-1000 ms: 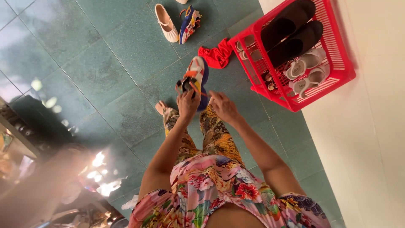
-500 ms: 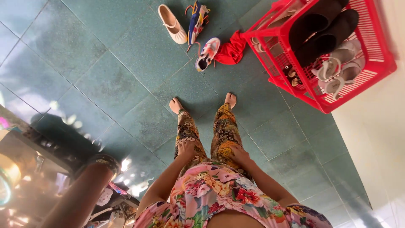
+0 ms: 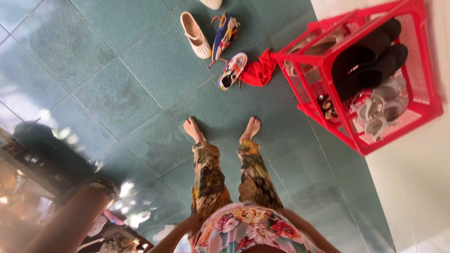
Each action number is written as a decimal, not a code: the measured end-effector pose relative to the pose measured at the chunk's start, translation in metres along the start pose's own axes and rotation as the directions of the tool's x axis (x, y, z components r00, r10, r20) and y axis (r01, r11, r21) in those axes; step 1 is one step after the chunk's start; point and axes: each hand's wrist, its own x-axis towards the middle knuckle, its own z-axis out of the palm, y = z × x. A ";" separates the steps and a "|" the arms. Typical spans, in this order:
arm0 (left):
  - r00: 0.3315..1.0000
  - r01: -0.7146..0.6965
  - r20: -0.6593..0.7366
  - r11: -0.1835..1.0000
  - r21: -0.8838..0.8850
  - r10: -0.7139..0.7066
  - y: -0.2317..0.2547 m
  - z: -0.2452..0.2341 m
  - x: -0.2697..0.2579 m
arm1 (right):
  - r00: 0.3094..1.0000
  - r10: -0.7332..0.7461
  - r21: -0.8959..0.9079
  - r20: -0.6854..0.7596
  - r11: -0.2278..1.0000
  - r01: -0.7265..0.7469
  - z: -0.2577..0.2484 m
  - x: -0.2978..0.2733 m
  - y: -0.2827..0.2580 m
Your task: Cleaning several pairs of shoes using a cloth.
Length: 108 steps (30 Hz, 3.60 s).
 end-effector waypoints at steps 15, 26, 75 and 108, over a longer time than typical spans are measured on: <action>0.756 -0.347 -0.644 0.908 -0.236 0.121 -0.034 -0.291 0.446 | 0.845 -0.024 -0.119 -0.534 0.992 -0.048 -0.224 0.357 0.125; 0.671 -0.618 -0.736 0.479 -0.623 -0.092 -0.080 -0.385 0.716 | 0.549 -0.486 -0.424 -0.680 0.871 0.246 -0.308 0.642 0.065; 0.620 -0.722 -0.731 -0.158 -0.674 0.286 0.049 -0.376 0.633 | 0.460 -0.286 0.166 -0.841 0.673 0.721 -0.296 0.568 -0.018; 0.512 -0.681 -0.743 -0.324 -0.657 0.430 0.053 -0.371 0.587 | 0.383 -0.471 -0.130 -0.795 0.748 0.651 -0.293 0.548 -0.034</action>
